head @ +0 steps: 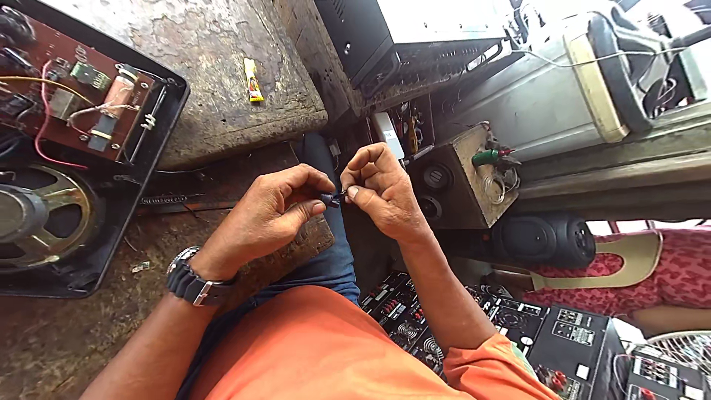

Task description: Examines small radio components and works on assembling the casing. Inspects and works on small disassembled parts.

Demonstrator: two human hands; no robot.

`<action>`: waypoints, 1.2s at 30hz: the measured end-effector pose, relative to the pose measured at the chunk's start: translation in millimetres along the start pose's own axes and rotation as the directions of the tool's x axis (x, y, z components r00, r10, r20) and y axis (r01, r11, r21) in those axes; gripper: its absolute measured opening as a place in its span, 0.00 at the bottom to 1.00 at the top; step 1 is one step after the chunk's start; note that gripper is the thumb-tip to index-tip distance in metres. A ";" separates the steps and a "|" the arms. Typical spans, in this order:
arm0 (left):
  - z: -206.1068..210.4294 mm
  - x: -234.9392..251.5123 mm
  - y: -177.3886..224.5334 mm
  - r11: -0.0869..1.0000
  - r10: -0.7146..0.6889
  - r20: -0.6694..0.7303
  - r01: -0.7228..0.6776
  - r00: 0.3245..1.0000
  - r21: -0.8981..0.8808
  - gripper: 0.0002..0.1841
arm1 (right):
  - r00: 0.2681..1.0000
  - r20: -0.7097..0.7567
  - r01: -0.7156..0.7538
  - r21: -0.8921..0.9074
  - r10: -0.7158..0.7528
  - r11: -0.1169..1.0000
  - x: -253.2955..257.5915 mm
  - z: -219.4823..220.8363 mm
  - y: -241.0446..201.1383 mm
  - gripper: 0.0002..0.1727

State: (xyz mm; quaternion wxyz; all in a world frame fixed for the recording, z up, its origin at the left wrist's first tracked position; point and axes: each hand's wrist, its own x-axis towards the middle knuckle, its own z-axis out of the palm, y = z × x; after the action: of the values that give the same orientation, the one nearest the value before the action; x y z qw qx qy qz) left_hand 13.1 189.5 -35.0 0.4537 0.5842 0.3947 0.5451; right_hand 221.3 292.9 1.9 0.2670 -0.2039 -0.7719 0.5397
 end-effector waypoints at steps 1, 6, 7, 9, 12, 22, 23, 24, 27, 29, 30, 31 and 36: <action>0.1 0.1 0.3 1.000 -0.007 0.000 0.007 1.000 -0.001 0.15 | 1.000 0.002 0.011 0.009 -0.011 1.000 -1.2 -0.9 0.2 0.17; 0.3 -0.4 1.1 0.996 -0.057 -0.020 0.055 0.998 -0.076 0.12 | 0.996 0.019 0.089 -0.034 -0.088 0.995 -3.3 -2.0 -2.7 0.18; 0.3 -0.3 1.7 0.992 -0.067 -0.021 0.064 0.998 -0.107 0.12 | 0.993 0.020 0.118 -0.082 -0.117 0.990 -2.3 -1.1 -2.0 0.18; 0.3 0.1 3.8 0.984 -0.085 -0.027 0.079 0.996 -0.159 0.12 | 0.983 0.005 0.178 -0.202 -0.181 0.963 -0.4 1.6 2.2 0.17; -0.8 0.0 5.0 0.975 -0.102 -0.050 0.090 0.994 -0.202 0.12 | 0.966 -0.044 0.228 -0.309 -0.253 0.923 0.4 6.4 8.4 0.12; -1.5 1.6 5.0 0.955 -0.133 -0.067 0.110 0.989 -0.274 0.11 | 0.945 -0.166 0.210 -0.355 -0.282 0.911 -6.5 12.5 20.7 0.18; -0.9 1.9 5.0 0.952 -0.140 -0.065 0.116 0.988 -0.285 0.12 | 0.948 -0.173 0.195 -0.345 -0.266 0.918 -6.7 12.7 20.4 0.18; -0.3 2.2 5.0 0.949 -0.148 -0.065 0.123 0.987 -0.290 0.13 | 0.952 -0.179 0.178 -0.332 -0.247 0.926 -6.9 13.3 20.1 0.17; 1.5 2.8 4.0 0.944 -0.164 -0.071 0.135 0.984 -0.302 0.14 | 0.954 -0.213 0.140 -0.302 -0.210 0.943 -7.1 17.9 21.0 0.15; 2.0 3.0 3.1 0.943 -0.168 -0.074 0.139 0.983 -0.301 0.13 | 0.950 -0.231 0.134 -0.302 -0.209 0.944 -7.1 21.3 21.0 0.10; 2.0 2.9 3.0 0.945 -0.167 -0.076 0.137 0.983 -0.298 0.13 | 0.950 -0.235 0.134 -0.297 -0.208 0.945 -7.2 22.6 20.6 0.08; 2.0 2.9 3.0 0.947 -0.164 -0.082 0.134 0.983 -0.293 0.12 | 0.950 -0.234 0.136 -0.290 -0.208 0.947 -7.2 23.8 20.1 0.07; 2.1 3.3 0.5 0.990 -0.109 -0.186 0.091 0.977 -0.104 0.08 | 0.957 -0.199 0.141 -0.316 -0.211 0.938 -10.7 30.2 12.0 0.04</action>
State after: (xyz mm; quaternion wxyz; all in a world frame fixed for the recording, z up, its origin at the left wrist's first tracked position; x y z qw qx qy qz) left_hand 15.5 192.3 -33.6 0.4678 0.4864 0.4389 0.5933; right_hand 210.8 268.6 -19.8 0.3682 -0.2326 -0.8236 0.3635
